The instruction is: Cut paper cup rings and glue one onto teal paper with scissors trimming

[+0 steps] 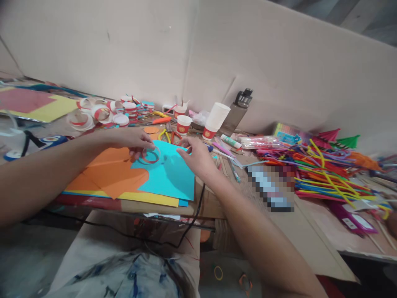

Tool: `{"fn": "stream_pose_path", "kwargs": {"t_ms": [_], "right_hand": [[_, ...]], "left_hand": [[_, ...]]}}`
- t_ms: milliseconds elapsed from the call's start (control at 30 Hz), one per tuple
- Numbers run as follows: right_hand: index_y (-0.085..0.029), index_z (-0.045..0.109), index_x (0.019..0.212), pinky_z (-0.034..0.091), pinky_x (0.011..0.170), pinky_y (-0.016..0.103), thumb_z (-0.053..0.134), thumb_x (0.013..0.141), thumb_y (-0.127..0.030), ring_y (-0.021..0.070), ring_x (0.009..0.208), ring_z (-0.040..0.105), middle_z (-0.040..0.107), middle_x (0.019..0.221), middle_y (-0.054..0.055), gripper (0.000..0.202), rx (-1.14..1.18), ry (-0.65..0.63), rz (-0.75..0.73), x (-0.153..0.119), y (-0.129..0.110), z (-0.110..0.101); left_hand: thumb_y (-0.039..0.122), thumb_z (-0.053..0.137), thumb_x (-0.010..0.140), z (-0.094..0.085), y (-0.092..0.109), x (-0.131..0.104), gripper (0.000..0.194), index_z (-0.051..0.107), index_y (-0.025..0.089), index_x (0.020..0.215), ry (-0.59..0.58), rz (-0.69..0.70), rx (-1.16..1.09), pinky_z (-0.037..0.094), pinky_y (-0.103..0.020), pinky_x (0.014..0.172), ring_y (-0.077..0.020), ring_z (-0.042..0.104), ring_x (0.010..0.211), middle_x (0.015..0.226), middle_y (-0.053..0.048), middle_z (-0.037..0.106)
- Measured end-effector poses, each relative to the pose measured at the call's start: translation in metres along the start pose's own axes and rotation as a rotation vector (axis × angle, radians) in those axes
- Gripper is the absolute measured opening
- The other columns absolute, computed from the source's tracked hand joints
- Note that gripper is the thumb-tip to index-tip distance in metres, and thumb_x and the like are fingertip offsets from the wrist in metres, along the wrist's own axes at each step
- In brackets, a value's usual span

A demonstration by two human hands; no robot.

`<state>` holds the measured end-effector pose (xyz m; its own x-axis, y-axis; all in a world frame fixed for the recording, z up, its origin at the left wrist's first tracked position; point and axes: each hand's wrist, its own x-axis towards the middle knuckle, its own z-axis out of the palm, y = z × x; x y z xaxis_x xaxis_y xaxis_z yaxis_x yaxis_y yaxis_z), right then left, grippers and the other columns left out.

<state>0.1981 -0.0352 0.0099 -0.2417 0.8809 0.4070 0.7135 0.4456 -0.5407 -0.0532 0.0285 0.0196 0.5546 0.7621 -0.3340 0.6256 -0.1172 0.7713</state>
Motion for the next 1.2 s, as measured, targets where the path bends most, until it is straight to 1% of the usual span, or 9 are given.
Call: {"fn": "stream_pose_path", "kwargs": {"t_ms": [100, 200, 300, 400, 533, 667, 833, 1000, 1200], "right_hand": [[-0.018, 0.065, 0.102, 0.047, 0.074, 0.034, 0.066, 0.082, -0.027, 0.0189, 0.084, 0.06, 0.067, 0.095, 0.006, 0.021, 0.102, -0.038, -0.011, 0.007, -0.009, 0.007], [-0.021, 0.064, 0.107, 0.049, 0.075, 0.034, 0.07, 0.08, -0.03, 0.0181, 0.085, 0.06, 0.066, 0.103, 0.006, 0.03, 0.185, -0.114, -0.036, 0.013, -0.016, 0.022], [-0.019, 0.06, 0.117, 0.05, 0.079, 0.036, 0.076, 0.075, -0.034, 0.0192, 0.09, 0.059, 0.061, 0.116, 0.01, 0.048, 0.139, -0.194, -0.042, 0.015, -0.02, 0.038], [-0.017, 0.058, 0.122, 0.049, 0.084, 0.038, 0.079, 0.073, -0.035, 0.0205, 0.095, 0.058, 0.058, 0.123, 0.013, 0.057, 0.098, -0.275, -0.032, 0.016, -0.019, 0.048], [-0.02, 0.058, 0.124, 0.05, 0.085, 0.039, 0.076, 0.076, -0.039, 0.0202, 0.095, 0.059, 0.058, 0.125, 0.012, 0.054, 0.123, -0.263, -0.012, 0.016, -0.013, 0.046], [-0.02, 0.059, 0.126, 0.051, 0.085, 0.039, 0.081, 0.07, -0.035, 0.0212, 0.097, 0.06, 0.057, 0.128, 0.013, 0.062, 0.177, -0.296, 0.051, 0.014, -0.007, 0.042], [-0.024, 0.057, 0.13, 0.048, 0.09, 0.04, 0.086, 0.062, -0.03, 0.0225, 0.102, 0.06, 0.063, 0.124, 0.01, 0.075, 0.256, -0.339, 0.052, 0.012, -0.004, 0.045], [-0.023, 0.057, 0.127, 0.049, 0.083, 0.035, 0.083, 0.066, -0.026, 0.018, 0.09, 0.061, 0.068, 0.108, 0.005, 0.067, 0.306, -0.311, 0.105, 0.011, -0.002, 0.05], [-0.029, 0.046, 0.135, 0.049, 0.073, 0.031, 0.086, 0.061, -0.03, 0.0197, 0.099, 0.057, 0.063, 0.121, 0.007, 0.084, 0.495, -0.302, 0.091, 0.012, -0.002, 0.055]], "left_hand": [[0.051, 0.068, 0.076, 0.006, 0.0, 0.0, 0.037, 0.069, 0.015, 0.066, 0.033, 0.04, 0.062, 0.04, -0.022, 0.041, -0.0132, 0.056, 0.038, 0.056, -0.008, 0.068], [0.051, 0.069, 0.074, 0.011, -0.004, 0.003, 0.035, 0.069, 0.016, 0.067, 0.085, 0.064, 0.107, 0.037, -0.021, 0.038, -0.0119, 0.051, 0.033, 0.05, -0.005, 0.065], [0.049, 0.068, 0.075, 0.011, -0.008, 0.003, 0.031, 0.068, 0.018, 0.073, 0.08, 0.046, 0.155, 0.034, -0.021, 0.037, -0.0114, 0.051, 0.031, 0.05, -0.003, 0.065], [0.047, 0.064, 0.078, 0.007, -0.012, 0.002, 0.031, 0.064, 0.018, 0.068, 0.107, 0.031, 0.186, 0.033, -0.021, 0.038, -0.0106, 0.05, 0.032, 0.052, -0.002, 0.065], [0.041, 0.057, 0.082, 0.001, -0.02, 0.003, 0.033, 0.06, 0.017, 0.059, 0.267, 0.063, 0.221, 0.037, -0.02, 0.042, -0.0108, 0.055, 0.037, 0.051, -0.002, 0.064], [0.034, 0.054, 0.082, 0.001, -0.026, 0.007, 0.03, 0.059, 0.017, 0.057, 0.392, 0.074, 0.225, 0.041, -0.02, 0.049, -0.0115, 0.059, 0.044, 0.053, -0.002, 0.065], [0.033, 0.052, 0.082, 0.007, -0.026, 0.008, 0.031, 0.055, 0.018, 0.055, 0.403, 0.098, 0.28, 0.04, -0.021, 0.052, -0.0121, 0.059, 0.049, 0.051, 0.0, 0.061], [0.034, 0.053, 0.082, 0.006, -0.027, 0.008, 0.03, 0.055, 0.018, 0.057, 0.374, 0.098, 0.283, 0.038, -0.021, 0.051, -0.0119, 0.057, 0.049, 0.052, 0.0, 0.062], [0.034, 0.054, 0.083, 0.012, -0.031, 0.009, 0.028, 0.055, 0.018, 0.06, 0.401, 0.111, 0.152, 0.038, -0.021, 0.047, -0.0114, 0.056, 0.047, 0.052, 0.0, 0.059]]}}
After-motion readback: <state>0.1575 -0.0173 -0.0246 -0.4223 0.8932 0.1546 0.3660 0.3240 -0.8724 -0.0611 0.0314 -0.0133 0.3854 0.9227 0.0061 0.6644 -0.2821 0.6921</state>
